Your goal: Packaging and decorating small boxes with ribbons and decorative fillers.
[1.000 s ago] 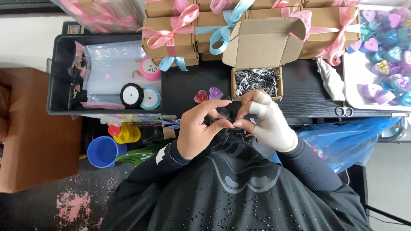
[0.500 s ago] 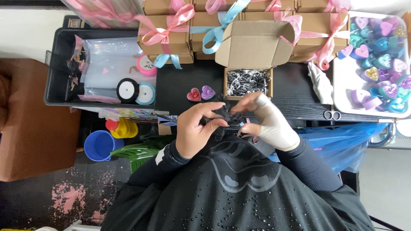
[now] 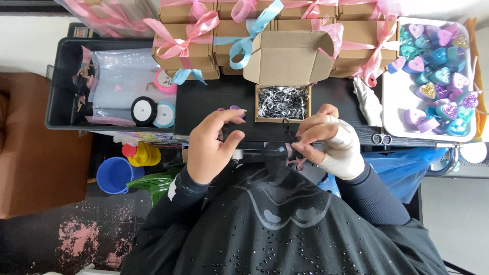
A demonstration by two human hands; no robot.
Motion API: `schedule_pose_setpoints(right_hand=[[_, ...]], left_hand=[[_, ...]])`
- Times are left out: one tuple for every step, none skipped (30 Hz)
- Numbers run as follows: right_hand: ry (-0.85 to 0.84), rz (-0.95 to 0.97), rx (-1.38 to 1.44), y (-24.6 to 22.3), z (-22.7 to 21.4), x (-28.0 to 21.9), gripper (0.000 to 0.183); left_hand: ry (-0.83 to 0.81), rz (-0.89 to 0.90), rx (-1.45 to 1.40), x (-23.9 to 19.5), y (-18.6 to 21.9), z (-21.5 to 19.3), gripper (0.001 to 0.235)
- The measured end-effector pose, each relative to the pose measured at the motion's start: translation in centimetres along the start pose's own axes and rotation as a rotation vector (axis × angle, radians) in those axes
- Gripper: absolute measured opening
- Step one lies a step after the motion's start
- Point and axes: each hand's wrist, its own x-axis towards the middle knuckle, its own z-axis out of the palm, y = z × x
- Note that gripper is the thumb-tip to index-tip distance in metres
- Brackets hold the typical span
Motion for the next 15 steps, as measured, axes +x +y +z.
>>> schedule_pose_setpoints(right_hand=[[-0.057,-0.031,-0.026,0.0,-0.3,0.1,0.028],[-0.113,-0.063,-0.052,0.1,-0.6,0.3,0.028],[-0.112,-0.062,-0.053,0.3,-0.6,0.3,0.028],[-0.165,-0.120,-0.120,0.5,-0.6,0.4,0.031],[-0.217,-0.178,-0.186,0.8,-0.6,0.5,0.034],[-0.215,-0.177,-0.187,0.5,-0.4,0.8,0.034],[-0.256,-0.219,-0.253,0.3,-0.3,1.1,0.039],[-0.297,-0.260,-0.320,0.1,-0.2,1.4,0.045],[-0.294,-0.259,-0.321,0.3,0.0,1.2,0.045],[-0.301,-0.223,-0.312,0.4,0.2,1.0,0.047],[-0.309,-0.186,-0.303,0.6,0.4,0.7,0.049],[-0.307,-0.183,-0.303,0.9,0.5,0.4,0.049],[-0.285,-0.183,-0.306,1.2,0.7,0.1,0.047],[-0.263,-0.184,-0.310,1.5,0.8,-0.1,0.045],[-0.263,-0.183,-0.309,1.1,0.8,0.4,0.045]], left_hand=[[-0.042,-0.014,-0.011,0.3,0.4,-0.1,0.046],[-0.084,-0.028,-0.022,0.5,0.9,-0.2,0.054],[-0.085,-0.027,-0.024,0.8,1.4,-0.1,0.054],[-0.151,-0.006,-0.039,1.0,1.9,0.0,0.065],[-0.219,0.015,-0.054,1.2,2.4,0.1,0.075],[-0.221,0.016,-0.054,1.5,2.8,0.4,0.075],[-0.292,0.036,-0.036,1.7,3.3,0.8,0.083],[-0.363,0.057,-0.018,1.9,3.7,1.1,0.090],[-0.366,0.058,-0.018,2.1,3.9,1.5,0.090],[-0.436,0.006,0.005,2.3,4.0,2.0,0.094],[-0.507,-0.047,0.028,2.5,4.2,2.4,0.099],[-0.510,-0.047,0.027,2.3,3.8,2.9,0.099],[-0.531,-0.086,0.045,2.2,3.5,3.3,0.098],[-0.552,-0.125,0.064,2.1,3.1,3.7,0.098],[-0.553,-0.126,0.063,2.0,2.8,3.8,0.098]])
